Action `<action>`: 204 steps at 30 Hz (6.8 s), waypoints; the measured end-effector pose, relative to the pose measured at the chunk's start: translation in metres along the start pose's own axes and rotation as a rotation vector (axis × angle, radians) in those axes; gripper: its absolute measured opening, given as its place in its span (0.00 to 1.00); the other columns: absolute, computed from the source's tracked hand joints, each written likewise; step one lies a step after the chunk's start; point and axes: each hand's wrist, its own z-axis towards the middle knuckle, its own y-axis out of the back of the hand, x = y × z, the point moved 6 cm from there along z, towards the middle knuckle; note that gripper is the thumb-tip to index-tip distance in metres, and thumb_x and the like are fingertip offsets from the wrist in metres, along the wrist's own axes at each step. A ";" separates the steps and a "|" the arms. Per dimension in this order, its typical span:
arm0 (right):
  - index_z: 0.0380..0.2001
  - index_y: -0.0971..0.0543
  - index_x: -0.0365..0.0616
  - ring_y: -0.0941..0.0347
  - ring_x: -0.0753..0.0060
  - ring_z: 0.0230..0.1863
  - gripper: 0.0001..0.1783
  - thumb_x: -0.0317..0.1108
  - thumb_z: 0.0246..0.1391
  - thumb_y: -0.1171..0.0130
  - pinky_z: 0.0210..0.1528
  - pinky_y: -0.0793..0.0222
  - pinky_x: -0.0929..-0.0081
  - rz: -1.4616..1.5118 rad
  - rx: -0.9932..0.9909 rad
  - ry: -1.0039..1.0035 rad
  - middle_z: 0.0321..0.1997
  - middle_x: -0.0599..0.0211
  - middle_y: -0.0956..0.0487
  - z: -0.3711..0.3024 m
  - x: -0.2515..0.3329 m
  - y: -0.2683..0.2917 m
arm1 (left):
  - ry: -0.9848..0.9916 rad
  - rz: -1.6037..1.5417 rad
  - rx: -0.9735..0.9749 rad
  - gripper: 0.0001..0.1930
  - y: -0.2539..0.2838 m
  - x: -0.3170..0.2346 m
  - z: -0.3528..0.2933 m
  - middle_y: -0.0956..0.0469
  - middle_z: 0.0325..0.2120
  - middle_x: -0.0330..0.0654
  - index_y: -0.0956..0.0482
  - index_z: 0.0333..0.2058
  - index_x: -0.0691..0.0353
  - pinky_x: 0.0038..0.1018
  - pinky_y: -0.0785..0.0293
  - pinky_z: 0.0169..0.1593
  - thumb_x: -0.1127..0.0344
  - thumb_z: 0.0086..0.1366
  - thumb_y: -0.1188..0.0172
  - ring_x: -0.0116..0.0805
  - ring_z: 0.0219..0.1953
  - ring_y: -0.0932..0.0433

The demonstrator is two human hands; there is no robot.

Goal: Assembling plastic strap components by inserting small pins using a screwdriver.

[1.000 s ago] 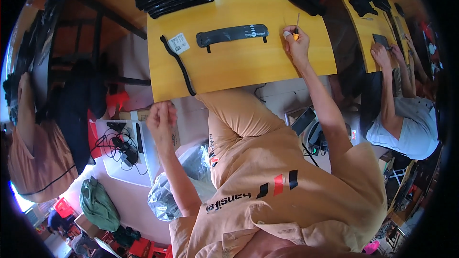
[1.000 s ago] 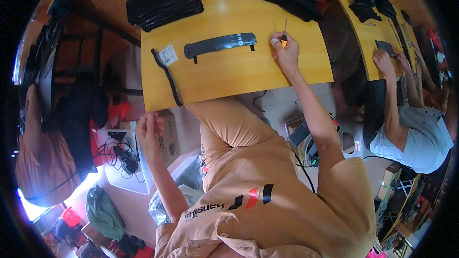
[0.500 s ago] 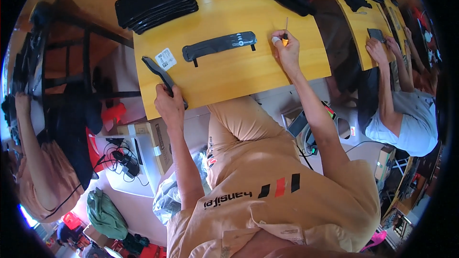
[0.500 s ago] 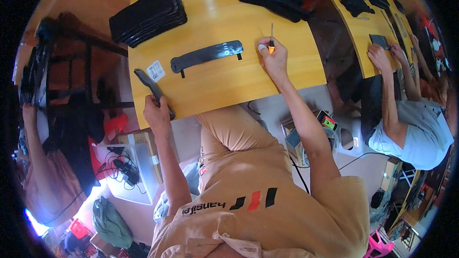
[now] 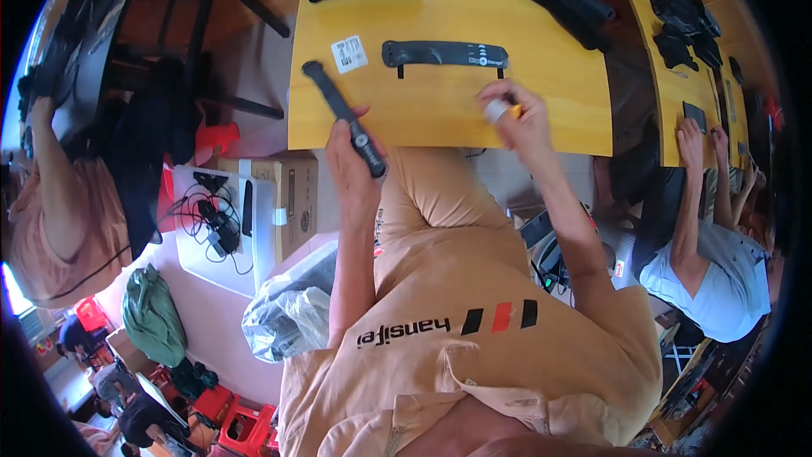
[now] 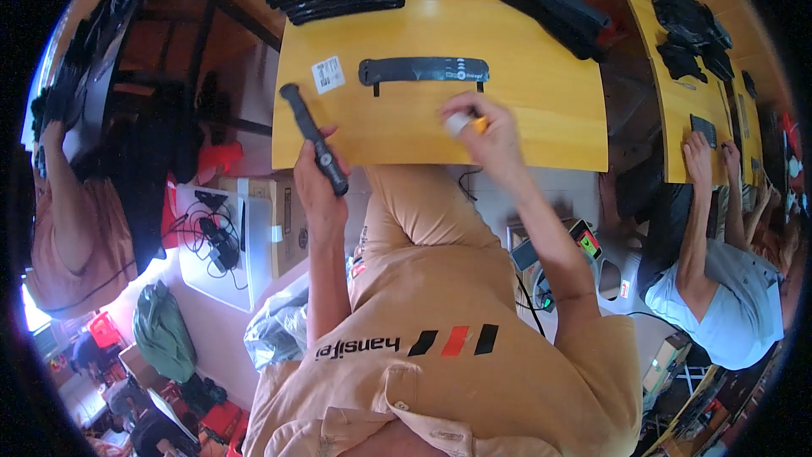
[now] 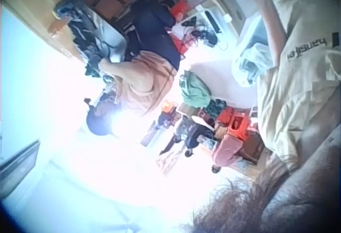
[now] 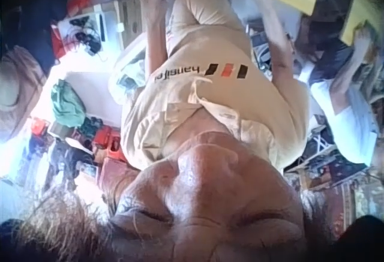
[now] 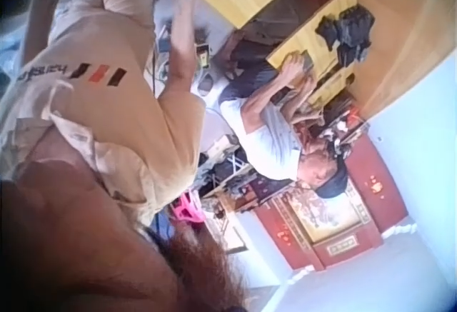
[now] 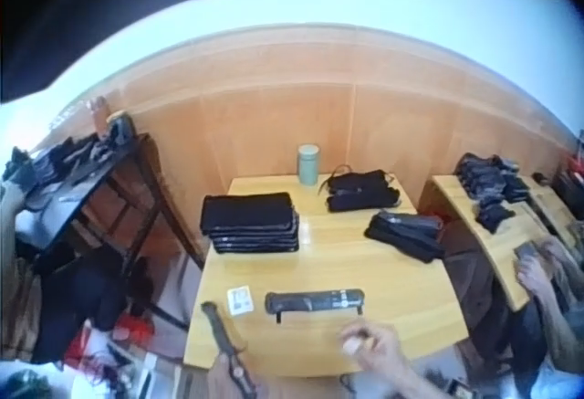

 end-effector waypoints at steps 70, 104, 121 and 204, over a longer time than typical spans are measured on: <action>0.49 0.28 0.54 0.25 0.59 0.29 0.33 0.15 0.37 0.55 0.30 0.31 0.70 -0.591 0.390 0.353 0.34 0.57 0.23 -0.047 0.070 -0.061 | 0.136 -0.236 0.249 0.13 -0.034 -0.037 -0.036 0.23 0.29 0.43 0.27 0.38 0.69 0.19 0.23 0.33 0.74 0.52 0.39 0.26 0.31 0.24; 0.49 0.28 0.44 0.31 0.81 0.24 0.30 0.11 0.42 0.61 0.29 0.33 0.86 -0.229 0.290 0.134 0.38 0.67 0.22 -0.052 0.046 -0.075 | 0.114 0.019 0.198 0.12 -0.027 -0.021 -0.040 0.24 0.22 0.42 0.25 0.28 0.70 0.19 0.25 0.27 0.64 0.57 0.41 0.26 0.23 0.24; 0.49 0.29 0.41 0.29 0.78 0.38 0.25 0.14 0.46 0.62 0.42 0.36 0.84 -0.055 0.283 0.218 0.38 0.63 0.23 -0.062 0.041 -0.080 | 0.038 0.264 0.394 0.13 -0.026 -0.035 -0.049 0.30 0.14 0.35 0.27 0.23 0.67 0.14 0.39 0.16 0.62 0.60 0.45 0.17 0.13 0.36; 0.17 0.34 0.41 0.47 0.90 0.11 0.12 0.34 0.48 0.46 0.13 0.53 0.88 0.398 0.536 -0.177 0.12 0.74 0.36 -0.067 0.052 -0.080 | 0.255 -0.196 0.538 0.11 -0.041 -0.035 -0.079 0.36 0.10 0.31 0.28 0.19 0.64 0.12 0.53 0.13 0.67 0.57 0.47 0.13 0.09 0.44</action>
